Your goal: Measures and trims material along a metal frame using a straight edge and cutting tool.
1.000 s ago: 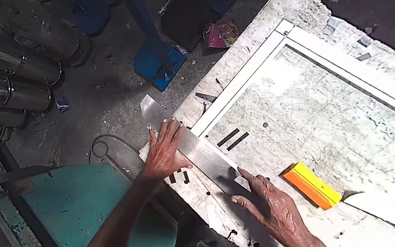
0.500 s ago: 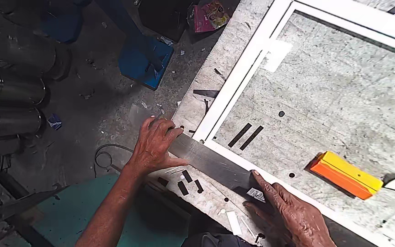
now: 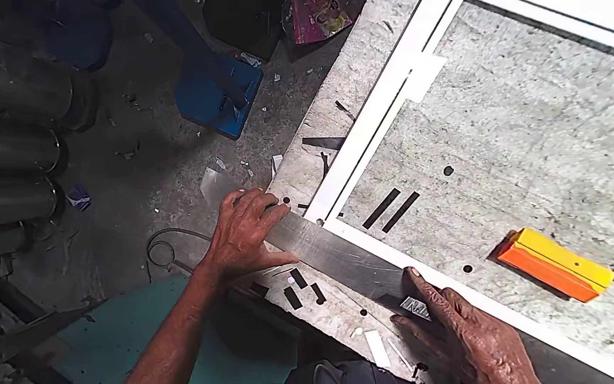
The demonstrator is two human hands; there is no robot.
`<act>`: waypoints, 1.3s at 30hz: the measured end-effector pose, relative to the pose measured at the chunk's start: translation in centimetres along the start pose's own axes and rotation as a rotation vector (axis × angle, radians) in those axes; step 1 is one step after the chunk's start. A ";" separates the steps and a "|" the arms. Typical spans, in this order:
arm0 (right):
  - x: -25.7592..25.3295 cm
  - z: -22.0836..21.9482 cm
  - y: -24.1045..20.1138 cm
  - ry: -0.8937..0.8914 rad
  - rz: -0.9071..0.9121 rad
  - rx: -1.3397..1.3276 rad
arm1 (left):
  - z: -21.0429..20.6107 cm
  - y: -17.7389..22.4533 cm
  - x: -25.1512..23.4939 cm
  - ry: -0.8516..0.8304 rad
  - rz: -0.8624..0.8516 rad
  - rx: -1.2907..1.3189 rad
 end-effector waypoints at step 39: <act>17.6 3.8 20.9 0.021 -0.524 0.181 | -0.9 2.9 1.3 -0.226 -0.040 0.376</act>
Point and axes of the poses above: each hand's wrist, its own x-axis away from the middle knuckle, its own z-axis out of the back of the hand, y = z × x, the point moved 9 cm from there along -x, towards the middle knuckle, and after that the axes turned 10 degrees about -z, right-handed, at the moved point
